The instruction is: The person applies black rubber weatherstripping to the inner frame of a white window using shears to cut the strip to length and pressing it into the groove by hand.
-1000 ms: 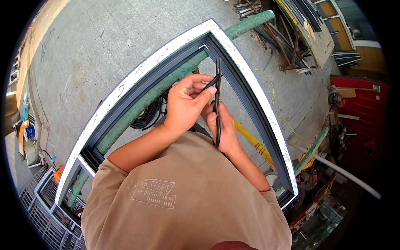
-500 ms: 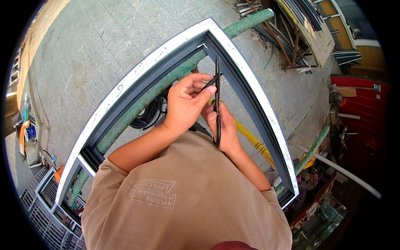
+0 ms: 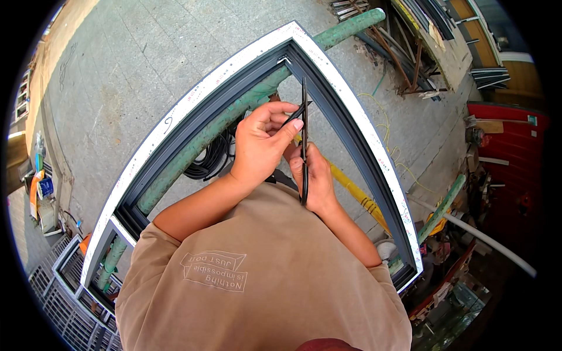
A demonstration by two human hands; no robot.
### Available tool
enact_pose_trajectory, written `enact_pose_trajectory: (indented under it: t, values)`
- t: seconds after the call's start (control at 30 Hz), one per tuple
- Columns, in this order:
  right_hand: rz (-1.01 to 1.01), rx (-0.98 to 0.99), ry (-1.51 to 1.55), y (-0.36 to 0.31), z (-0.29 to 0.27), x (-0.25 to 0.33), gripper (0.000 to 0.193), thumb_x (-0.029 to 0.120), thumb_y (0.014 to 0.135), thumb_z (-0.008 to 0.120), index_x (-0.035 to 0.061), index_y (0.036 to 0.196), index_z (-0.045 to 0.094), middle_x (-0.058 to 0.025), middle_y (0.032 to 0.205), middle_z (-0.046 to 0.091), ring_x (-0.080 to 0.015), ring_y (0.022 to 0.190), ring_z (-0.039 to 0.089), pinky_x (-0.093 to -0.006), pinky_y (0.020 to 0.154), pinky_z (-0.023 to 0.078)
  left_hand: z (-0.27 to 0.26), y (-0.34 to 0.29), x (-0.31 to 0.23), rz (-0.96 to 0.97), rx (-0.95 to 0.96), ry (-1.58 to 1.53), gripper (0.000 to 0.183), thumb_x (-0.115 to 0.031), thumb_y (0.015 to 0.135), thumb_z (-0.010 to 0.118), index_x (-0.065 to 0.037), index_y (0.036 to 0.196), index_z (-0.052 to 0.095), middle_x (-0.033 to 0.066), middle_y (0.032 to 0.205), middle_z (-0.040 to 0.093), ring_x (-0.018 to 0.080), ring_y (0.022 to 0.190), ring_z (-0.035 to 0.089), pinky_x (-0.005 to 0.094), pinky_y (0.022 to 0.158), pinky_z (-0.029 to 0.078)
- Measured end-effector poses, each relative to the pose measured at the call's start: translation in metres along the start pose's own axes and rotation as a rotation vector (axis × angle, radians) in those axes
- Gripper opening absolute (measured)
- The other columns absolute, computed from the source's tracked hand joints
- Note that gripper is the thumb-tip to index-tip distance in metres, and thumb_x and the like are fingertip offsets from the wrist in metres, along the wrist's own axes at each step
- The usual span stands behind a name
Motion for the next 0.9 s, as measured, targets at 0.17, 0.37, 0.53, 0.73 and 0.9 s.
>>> enact_pose_trajectory:
  t: [0.17,0.37,0.53,0.73,0.9]
  values:
    - [0.001,0.000,-0.004,0.000,0.001,-0.002,0.037,0.035,0.107,0.075,0.0019,0.101,0.060,-0.0113,0.076,0.065,-0.0216,0.068,0.062,-0.0397,0.065,0.051,-0.001,-0.001,0.000,-0.004,-0.007,-0.001,0.025,0.000,0.103,0.078,0.003,0.126,0.071,0.0079,0.101,0.079,0.0105,0.089,0.074,0.0280,0.081,0.062]
    - [-0.027,-0.019,-0.023,0.000,0.002,-0.006,0.037,0.034,0.107,0.076,0.0017,0.100,0.060,-0.0114,0.076,0.065,-0.0215,0.067,0.063,-0.0393,0.064,0.051,-0.003,0.000,0.003,-0.014,-0.016,0.020,0.025,-0.001,0.103,0.078,0.003,0.127,0.071,0.0076,0.101,0.078,0.0103,0.090,0.074,0.0275,0.082,0.062]
    - [0.013,-0.026,-0.012,-0.001,0.003,-0.007,0.035,0.033,0.107,0.076,0.0016,0.100,0.061,-0.0109,0.077,0.065,-0.0202,0.068,0.061,-0.0384,0.065,0.051,-0.003,0.000,0.005,-0.005,-0.041,-0.038,0.026,-0.007,0.101,0.083,0.000,0.124,0.074,0.0059,0.096,0.078,0.0092,0.086,0.071,0.0272,0.077,0.060]
    - [0.133,-0.071,0.184,0.001,0.003,-0.026,0.031,0.030,0.109,0.073,0.0025,0.101,0.060,-0.0073,0.079,0.067,-0.0153,0.071,0.060,-0.0358,0.067,0.052,-0.003,0.002,0.010,-0.067,-0.017,-0.022,0.027,-0.006,0.106,0.076,0.002,0.131,0.069,0.0094,0.112,0.078,0.0144,0.100,0.076,0.0295,0.086,0.062]
    - [0.014,-0.155,0.426,0.012,0.007,-0.029,0.020,0.009,0.103,0.077,0.0034,0.107,0.058,-0.0067,0.101,0.073,-0.0119,0.090,0.063,-0.0308,0.081,0.053,0.001,0.003,0.014,-0.146,-0.021,-0.212,0.029,-0.013,0.109,0.074,0.002,0.133,0.068,0.0099,0.110,0.078,0.0152,0.100,0.076,0.0292,0.086,0.062]
Point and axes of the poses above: each hand's wrist, its own y-axis towards the middle knuckle, its own z-axis out of the palm, x = y × z, the point moved 9 cm from there along y, towards the middle knuckle
